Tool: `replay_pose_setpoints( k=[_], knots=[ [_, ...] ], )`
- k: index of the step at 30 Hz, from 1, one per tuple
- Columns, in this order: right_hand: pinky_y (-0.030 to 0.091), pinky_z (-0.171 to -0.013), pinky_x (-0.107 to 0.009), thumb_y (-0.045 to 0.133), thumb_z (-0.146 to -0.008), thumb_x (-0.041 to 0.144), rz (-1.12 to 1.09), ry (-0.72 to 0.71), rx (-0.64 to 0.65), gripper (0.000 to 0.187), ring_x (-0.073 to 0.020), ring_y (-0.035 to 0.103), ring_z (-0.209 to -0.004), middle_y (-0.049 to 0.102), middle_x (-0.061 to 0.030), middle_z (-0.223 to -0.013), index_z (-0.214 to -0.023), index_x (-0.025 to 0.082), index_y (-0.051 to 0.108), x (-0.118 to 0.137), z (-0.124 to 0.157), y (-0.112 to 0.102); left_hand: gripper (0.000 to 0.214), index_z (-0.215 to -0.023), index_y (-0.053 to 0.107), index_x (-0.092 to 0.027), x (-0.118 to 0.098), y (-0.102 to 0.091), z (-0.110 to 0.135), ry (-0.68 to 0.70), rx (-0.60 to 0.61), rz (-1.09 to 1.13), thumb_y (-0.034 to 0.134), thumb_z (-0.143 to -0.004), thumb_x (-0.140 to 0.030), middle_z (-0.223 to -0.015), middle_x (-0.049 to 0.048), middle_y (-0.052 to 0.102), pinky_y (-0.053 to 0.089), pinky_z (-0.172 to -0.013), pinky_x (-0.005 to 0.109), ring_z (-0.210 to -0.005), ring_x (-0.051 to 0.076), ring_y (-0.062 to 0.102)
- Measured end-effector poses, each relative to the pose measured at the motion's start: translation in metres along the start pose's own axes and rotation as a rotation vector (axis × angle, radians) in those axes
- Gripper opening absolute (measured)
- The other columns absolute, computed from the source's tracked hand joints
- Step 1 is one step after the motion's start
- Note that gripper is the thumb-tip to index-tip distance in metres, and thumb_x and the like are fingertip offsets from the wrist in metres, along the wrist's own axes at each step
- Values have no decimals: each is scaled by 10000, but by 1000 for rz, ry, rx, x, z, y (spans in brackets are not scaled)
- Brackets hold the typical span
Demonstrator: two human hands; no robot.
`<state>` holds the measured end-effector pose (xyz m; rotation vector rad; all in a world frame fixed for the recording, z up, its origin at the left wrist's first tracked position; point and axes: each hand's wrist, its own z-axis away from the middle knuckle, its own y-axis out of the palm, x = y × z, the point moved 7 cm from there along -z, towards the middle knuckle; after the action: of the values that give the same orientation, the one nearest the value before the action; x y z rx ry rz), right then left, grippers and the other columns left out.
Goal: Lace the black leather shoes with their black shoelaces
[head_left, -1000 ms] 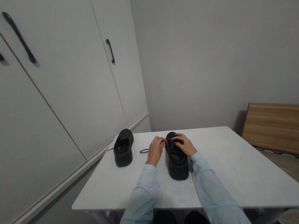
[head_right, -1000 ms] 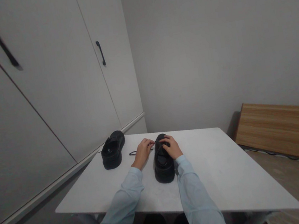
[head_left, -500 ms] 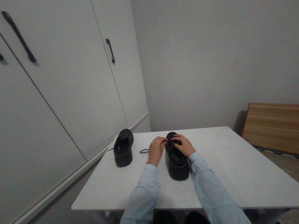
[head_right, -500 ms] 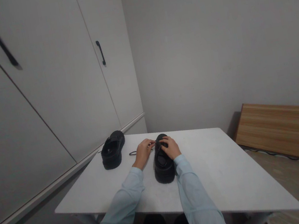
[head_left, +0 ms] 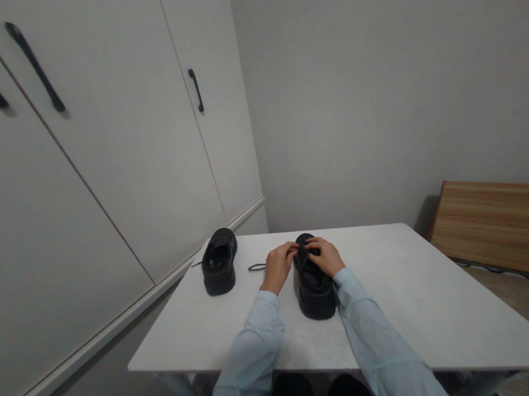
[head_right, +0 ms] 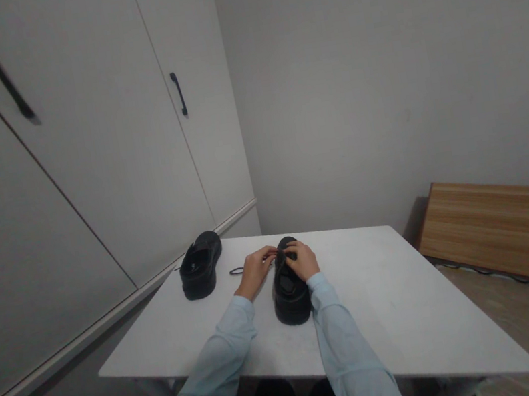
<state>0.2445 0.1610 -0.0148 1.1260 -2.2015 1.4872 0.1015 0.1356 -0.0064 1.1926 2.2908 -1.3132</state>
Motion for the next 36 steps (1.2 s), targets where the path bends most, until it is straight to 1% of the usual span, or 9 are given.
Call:
replay_pose_setpoints(
  k=[7, 12, 17, 20, 25, 28, 31, 34, 36],
  knots=[
    [463, -928, -397, 657, -710, 216, -42, 24, -44, 108, -244, 621, -1022, 684, -95, -1055, -788, 203, 731, 2, -1, -4, 319, -1113, 616, -247, -5, 0, 3, 51, 46, -175, 550, -832, -110, -995, 29, 690, 472, -828, 293, -917, 184, 630],
    [476, -892, -394, 682, -677, 257, -88, 102, -59, 61, -250, 631, -998, 702, -73, -1011, -716, 221, 712, -1, -2, -6, 283, -1105, 623, -249, -10, 1, 3, 72, 65, -375, 573, -840, -162, -914, 52, 670, 442, -805, 340, -876, 221, 605],
    [476, -875, -395, 647, -674, 219, -89, 124, -107, 36, -251, 634, -973, 705, -74, -996, -676, 219, 683, -5, -2, -5, 300, -1121, 609, -239, -12, 2, 3, 98, 80, -361, 561, -843, -137, -927, 50, 663, 417, -830, 351, -898, 216, 582],
    [468, -886, -397, 611, -670, 179, -111, 97, -150, 60, -245, 635, -961, 706, -83, -977, -651, 209, 659, -5, -1, -6, 342, -1116, 601, -221, -8, -5, 3, 67, 1, -317, 537, -820, -63, -1007, 51, 658, 412, -862, 350, -964, 215, 553],
    [457, -894, -407, 571, -671, 199, -205, 48, -266, 61, -234, 634, -922, 703, -83, -917, -620, 209, 604, -4, 3, -14, 214, -943, 656, -186, 15, -28, 5, -170, -246, -341, 532, -798, -88, -981, 95, 617, 436, -874, 384, -977, 249, 529],
    [456, -889, -412, 538, -690, 253, -255, 61, -336, 89, -234, 629, -902, 700, -92, -896, -630, 209, 586, -8, 6, -20, 139, -855, 664, -176, 36, -32, 5, -316, -310, -130, 541, -799, -144, -912, 91, 607, 466, -863, 394, -904, 227, 578],
    [461, -880, -413, 521, -688, 303, -302, 104, -380, 125, -237, 624, -889, 697, -103, -898, -635, 206, 577, -13, 7, -22, 119, -838, 640, -159, 55, -17, 5, -474, -279, 366, 538, -777, -171, -868, 68, 621, 524, -778, 358, -791, 175, 628],
    [471, -866, -406, 524, -678, 338, -361, 151, -417, 146, -231, 623, -865, 699, -93, -893, -638, 208, 575, -17, 8, -25, 151, -872, 600, -149, 54, -3, 3, -493, -248, 849, 539, -748, -211, -907, 64, 628, 547, -773, 334, -829, 159, 648],
    [475, -864, -398, 531, -682, 356, -408, 175, -431, 163, -228, 629, -857, 704, -91, -885, -650, 203, 580, -18, 9, -28, 151, -864, 570, -149, 46, -1, 1, -460, -233, 1022, 534, -747, -238, -925, 65, 621, 543, -814, 350, -896, 169, 645]
  ],
)
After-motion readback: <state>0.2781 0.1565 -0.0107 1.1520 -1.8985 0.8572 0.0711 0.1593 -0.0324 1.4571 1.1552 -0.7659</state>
